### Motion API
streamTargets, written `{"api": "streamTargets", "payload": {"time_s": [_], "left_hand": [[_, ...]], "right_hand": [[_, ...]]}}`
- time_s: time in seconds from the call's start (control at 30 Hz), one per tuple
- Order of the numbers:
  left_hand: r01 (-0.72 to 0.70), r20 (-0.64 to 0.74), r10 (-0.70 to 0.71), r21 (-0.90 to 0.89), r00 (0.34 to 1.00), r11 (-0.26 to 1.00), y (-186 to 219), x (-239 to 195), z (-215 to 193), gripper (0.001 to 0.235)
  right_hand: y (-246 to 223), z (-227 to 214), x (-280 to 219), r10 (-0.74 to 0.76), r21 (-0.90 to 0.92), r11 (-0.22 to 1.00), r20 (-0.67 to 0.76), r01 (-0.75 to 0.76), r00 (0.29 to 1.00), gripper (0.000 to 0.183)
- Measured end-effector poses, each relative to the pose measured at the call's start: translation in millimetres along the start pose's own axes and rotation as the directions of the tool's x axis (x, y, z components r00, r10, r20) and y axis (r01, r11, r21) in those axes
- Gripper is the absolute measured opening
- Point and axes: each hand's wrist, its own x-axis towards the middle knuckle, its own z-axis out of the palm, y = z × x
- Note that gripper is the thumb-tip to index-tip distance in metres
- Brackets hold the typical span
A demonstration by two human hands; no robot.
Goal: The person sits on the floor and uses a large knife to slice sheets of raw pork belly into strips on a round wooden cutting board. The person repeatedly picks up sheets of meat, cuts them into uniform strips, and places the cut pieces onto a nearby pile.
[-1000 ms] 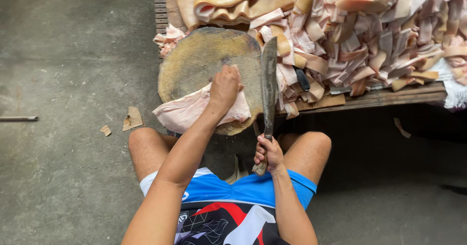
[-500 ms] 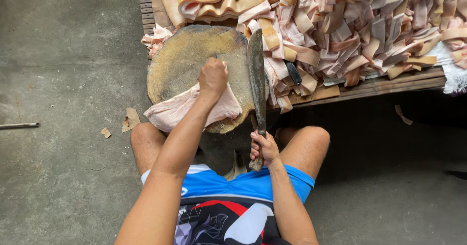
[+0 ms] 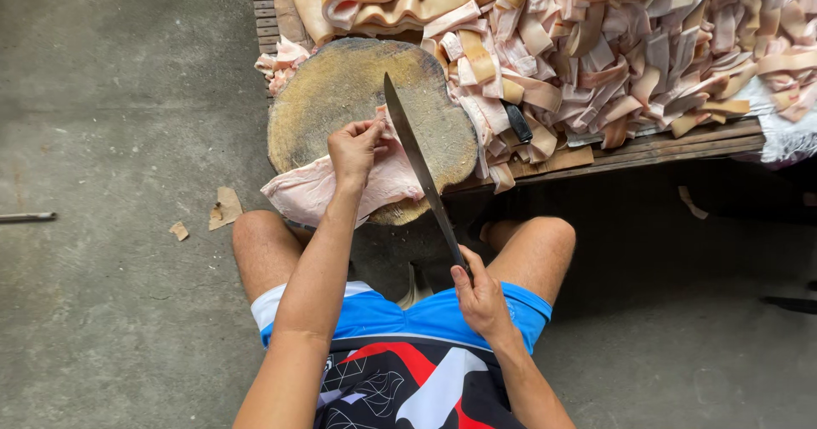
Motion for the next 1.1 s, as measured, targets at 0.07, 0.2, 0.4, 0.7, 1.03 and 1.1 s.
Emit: {"api": "streamTargets", "payload": {"time_s": [0.07,0.2,0.4,0.7,1.03,1.1], "left_hand": [[-0.015,-0.018,0.016,0.012,1.0,1.0,2,-1,0,0.016],[-0.032,-0.022,0.032,0.0,0.999,0.999,9,-8,0,0.02],[-0.039,-0.047,0.041,0.048,0.998,0.998,8,-9,-1,0.017],[-0.079,-0.04,0.084,0.111,0.996,0.991,9,-14,-4,0.013],[-0.112,-0.122,0.125,0.113,0.985,0.987,5,-16,-4,0.014],[-0.11,-0.129,0.124,0.11,0.984,0.988,6,-15,-4,0.014]], "right_hand": [[2,-1,-7,-0.058,-0.046,0.997,0.006,0.059,0.998,0.051],[9,-5,-14,-0.101,-0.129,0.986,0.03,0.104,0.994,0.054],[17,-7,-23,-0.158,-0.182,0.97,0.029,0.161,0.987,0.054],[23,-9,-28,-0.163,-0.301,0.94,0.02,0.161,0.986,0.05],[-8,10,2,-0.122,-0.407,0.907,-0.001,0.111,0.993,0.052],[-19,18,19,-0.13,-0.382,0.917,-0.008,0.117,0.991,0.05]]}}
